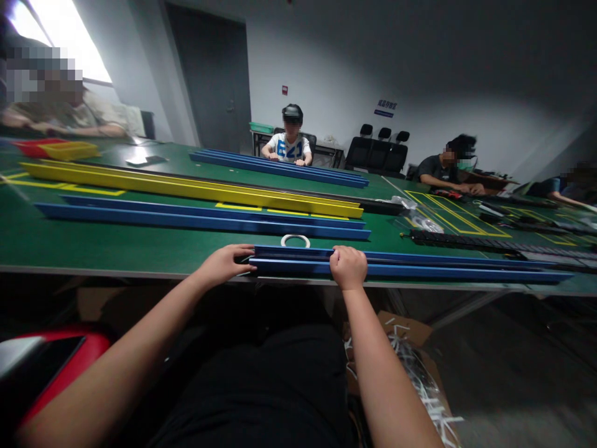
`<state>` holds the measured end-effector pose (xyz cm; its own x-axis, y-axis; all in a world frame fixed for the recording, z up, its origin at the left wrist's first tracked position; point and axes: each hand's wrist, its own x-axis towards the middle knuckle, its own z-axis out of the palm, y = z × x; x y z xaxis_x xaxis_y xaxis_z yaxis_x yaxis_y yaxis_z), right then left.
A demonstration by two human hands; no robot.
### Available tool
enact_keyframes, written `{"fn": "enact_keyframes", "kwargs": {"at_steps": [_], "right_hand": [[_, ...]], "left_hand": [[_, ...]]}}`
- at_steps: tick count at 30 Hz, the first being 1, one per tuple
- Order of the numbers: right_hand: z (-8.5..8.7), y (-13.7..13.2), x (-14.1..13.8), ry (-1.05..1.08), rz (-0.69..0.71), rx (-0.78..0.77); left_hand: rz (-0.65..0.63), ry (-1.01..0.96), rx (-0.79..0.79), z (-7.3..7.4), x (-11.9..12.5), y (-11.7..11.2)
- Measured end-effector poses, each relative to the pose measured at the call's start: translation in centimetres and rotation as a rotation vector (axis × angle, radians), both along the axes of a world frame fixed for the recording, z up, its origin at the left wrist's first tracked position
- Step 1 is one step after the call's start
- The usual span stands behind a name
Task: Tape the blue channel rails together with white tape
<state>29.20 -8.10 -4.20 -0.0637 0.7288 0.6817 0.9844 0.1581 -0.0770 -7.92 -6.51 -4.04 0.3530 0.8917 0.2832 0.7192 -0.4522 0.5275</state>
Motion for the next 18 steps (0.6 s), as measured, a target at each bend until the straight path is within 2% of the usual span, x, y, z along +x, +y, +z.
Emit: {"fn": "enact_keyframes", "kwargs": {"at_steps": [3,12,18], "right_hand": [[0.02,-0.02,-0.01,-0.006,-0.003,0.004],[0.04,-0.03,-0.11,0.019,0.009,0.005],[0.0,0.0,-0.08,0.015,-0.001,-0.003]], "left_hand": [[0.027,-0.019,0.009,-0.05,0.03,-0.35],[-0.015,0.098,0.037,-0.27,-0.08,0.03],[-0.028,0.102,0.054,-0.23,-0.13,0.28]]}}
